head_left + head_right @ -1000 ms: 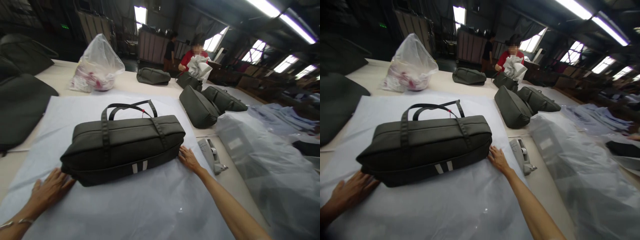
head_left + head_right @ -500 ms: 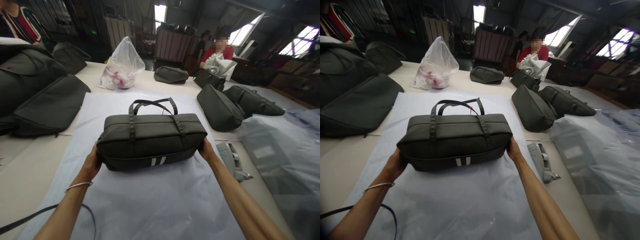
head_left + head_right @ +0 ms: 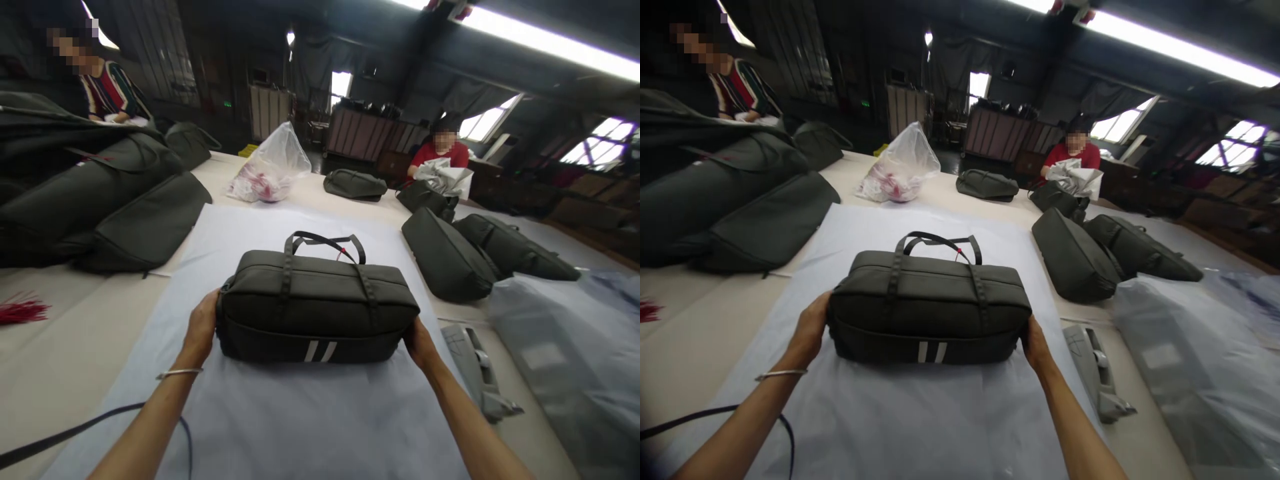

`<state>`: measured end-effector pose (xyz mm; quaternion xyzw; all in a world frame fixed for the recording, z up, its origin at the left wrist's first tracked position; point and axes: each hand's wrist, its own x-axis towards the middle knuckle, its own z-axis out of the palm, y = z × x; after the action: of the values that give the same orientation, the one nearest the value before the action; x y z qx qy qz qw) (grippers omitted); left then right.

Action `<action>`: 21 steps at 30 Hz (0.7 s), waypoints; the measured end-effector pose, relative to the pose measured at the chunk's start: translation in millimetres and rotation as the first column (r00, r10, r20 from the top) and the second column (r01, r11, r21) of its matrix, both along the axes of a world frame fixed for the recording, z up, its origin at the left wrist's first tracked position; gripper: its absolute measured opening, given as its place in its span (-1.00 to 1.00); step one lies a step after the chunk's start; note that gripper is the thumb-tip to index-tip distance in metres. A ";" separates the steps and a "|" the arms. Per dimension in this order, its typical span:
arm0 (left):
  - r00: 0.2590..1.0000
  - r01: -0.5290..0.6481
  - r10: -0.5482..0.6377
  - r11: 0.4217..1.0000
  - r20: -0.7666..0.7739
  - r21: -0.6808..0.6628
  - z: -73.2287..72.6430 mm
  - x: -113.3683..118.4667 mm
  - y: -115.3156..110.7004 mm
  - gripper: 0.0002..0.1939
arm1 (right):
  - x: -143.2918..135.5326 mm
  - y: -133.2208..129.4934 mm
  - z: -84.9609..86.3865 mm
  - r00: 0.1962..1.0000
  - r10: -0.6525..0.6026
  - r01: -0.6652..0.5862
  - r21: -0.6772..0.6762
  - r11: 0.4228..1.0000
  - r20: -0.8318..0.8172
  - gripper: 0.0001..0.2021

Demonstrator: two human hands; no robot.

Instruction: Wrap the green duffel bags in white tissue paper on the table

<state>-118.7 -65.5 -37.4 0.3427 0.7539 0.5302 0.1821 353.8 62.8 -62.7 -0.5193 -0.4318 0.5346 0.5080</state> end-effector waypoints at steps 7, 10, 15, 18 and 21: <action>0.821 0.048 0.111 0.964 -0.560 0.262 101.0 38.1 21.1 -0.48 | 17.5 8.2 21.7 0.940 -0.047 0.016 0.096 0.995 0.337 -0.44; 0.689 0.102 -0.143 0.990 -0.711 -0.101 143.0 56.7 46.3 -0.43 | 2.3 22.8 65.6 0.869 -0.220 0.098 0.283 0.954 0.443 -0.42; 0.686 0.253 -0.514 0.832 -0.516 -0.493 159.6 81.6 89.7 -0.32 | -74.3 41.0 155.8 0.768 -0.117 -0.232 0.444 0.866 0.630 -0.51; 0.722 0.290 -0.460 0.879 -0.517 -0.377 149.6 88.2 93.5 -0.36 | -124.0 46.2 182.3 0.522 0.067 -0.502 0.243 0.830 0.850 -0.53; 0.840 0.361 -0.303 0.932 -0.450 0.046 140.8 89.8 79.2 -0.41 | -157.7 48.5 187.1 0.233 0.097 -0.482 0.029 0.875 0.968 -0.55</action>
<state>-28.9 13.8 103.4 0.5888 0.6687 0.4477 0.0756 196.1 111.4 124.4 -0.5497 -0.8166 0.1294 0.1197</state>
